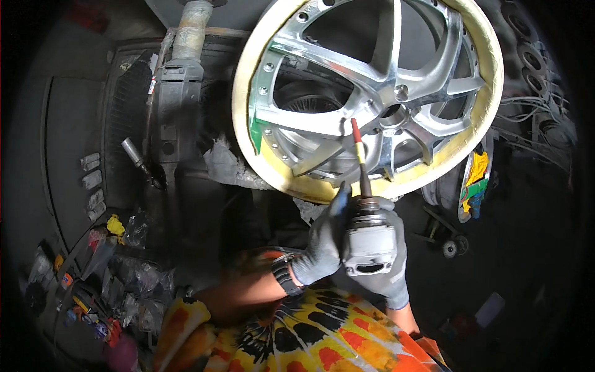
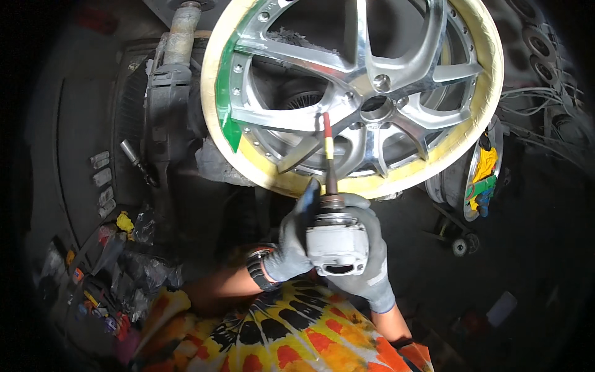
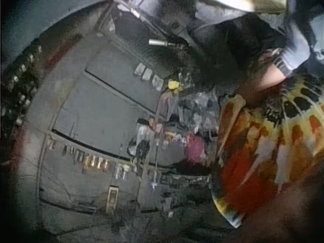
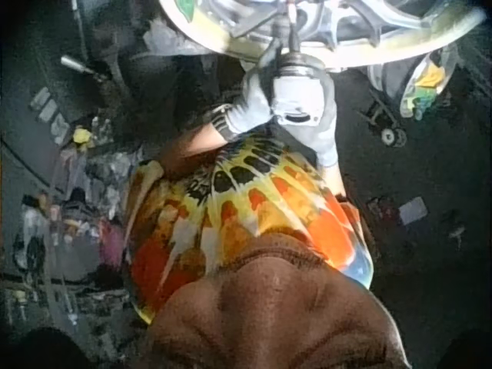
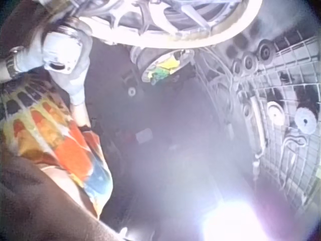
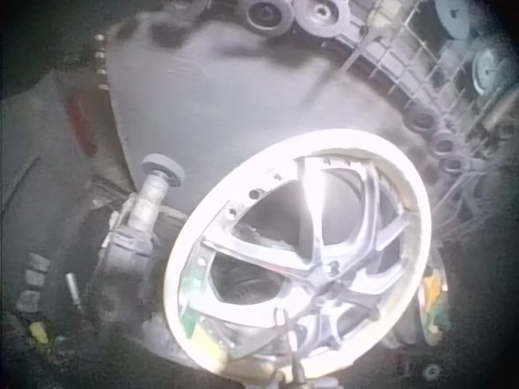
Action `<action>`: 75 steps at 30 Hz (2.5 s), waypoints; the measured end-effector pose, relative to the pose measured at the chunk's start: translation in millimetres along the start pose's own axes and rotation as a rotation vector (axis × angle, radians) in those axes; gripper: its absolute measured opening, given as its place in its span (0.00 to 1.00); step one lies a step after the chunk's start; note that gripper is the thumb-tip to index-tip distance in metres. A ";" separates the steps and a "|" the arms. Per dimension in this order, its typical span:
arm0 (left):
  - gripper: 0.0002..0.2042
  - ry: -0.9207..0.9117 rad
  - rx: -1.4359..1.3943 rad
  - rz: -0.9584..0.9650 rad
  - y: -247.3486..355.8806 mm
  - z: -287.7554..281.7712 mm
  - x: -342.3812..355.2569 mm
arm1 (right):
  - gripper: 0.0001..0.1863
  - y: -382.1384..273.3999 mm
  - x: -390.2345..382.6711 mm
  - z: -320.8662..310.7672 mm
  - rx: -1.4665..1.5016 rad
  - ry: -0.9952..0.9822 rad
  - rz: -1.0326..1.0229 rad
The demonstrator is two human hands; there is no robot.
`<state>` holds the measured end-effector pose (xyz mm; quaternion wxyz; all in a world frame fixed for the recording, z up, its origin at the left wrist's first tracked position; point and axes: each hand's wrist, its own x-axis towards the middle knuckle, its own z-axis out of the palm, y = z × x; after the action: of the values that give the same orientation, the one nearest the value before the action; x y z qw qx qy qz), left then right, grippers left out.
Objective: The person applies masking tape to the edge of a car rim and then uses a power grinder to smooth the inner spokes.
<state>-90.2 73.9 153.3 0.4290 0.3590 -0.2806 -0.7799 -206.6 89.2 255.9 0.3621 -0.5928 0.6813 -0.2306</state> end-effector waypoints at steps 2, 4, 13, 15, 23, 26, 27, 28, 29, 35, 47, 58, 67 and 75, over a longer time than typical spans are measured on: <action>0.27 0.029 -0.171 -0.195 -3.8 4.8 6.6 | 0.46 6.2 0.9 -12.1 -0.132 0.018 -0.055; 0.30 -0.066 -0.455 -0.125 0.2 21.9 4.4 | 0.47 24.6 -5.7 -22.6 -0.240 0.008 -0.116; 0.61 -0.730 0.158 0.085 -0.9 8.8 -17.4 | 0.40 59.6 -63.0 -55.1 0.015 -0.027 0.024; 0.57 -0.686 0.262 -0.037 10.5 23.3 -21.2 | 0.40 68.6 -70.4 -57.1 0.412 0.044 0.118; 0.32 -0.436 0.752 0.323 12.5 84.5 -35.8 | 0.38 15.9 -61.8 -72.6 1.047 0.462 -0.042; 0.35 -0.363 0.983 0.257 22.6 84.2 -36.5 | 0.34 31.6 -56.3 -72.8 1.017 0.429 -0.053; 0.35 -0.367 0.986 0.263 26.5 81.2 -36.4 | 0.34 33.4 -58.7 -74.7 1.007 0.404 -0.059; 0.35 -0.442 1.029 0.324 30.1 76.7 -36.2 | 0.34 35.3 -60.6 -75.2 0.997 0.380 -0.063; 0.34 -0.517 1.070 0.383 35.8 70.8 -35.0 | 0.34 38.0 -62.6 -72.9 0.998 0.386 -0.066; 0.09 -0.136 0.902 0.623 109.1 -15.8 10.3 | 0.43 73.8 -73.8 -58.4 1.348 0.427 -0.216; 0.25 0.162 1.063 0.827 226.4 -100.5 213.9 | 0.44 18.3 -83.2 24.9 1.349 0.626 -0.027; 0.11 -0.055 0.867 0.922 219.4 -87.8 235.0 | 0.45 -1.7 -69.9 31.1 1.524 0.791 0.050; 0.14 -0.115 0.673 0.800 224.2 -82.1 230.8 | 0.40 5.4 -66.9 37.6 1.588 0.879 0.063; 0.08 -0.128 0.720 0.776 221.9 -84.9 232.6 | 0.42 -5.6 -65.4 39.6 1.536 0.953 0.181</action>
<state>-5.4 -245.0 194.9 0.5177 0.3052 -0.6683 -0.4384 -170.3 156.4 249.4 0.3542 0.0255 0.4617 -0.8129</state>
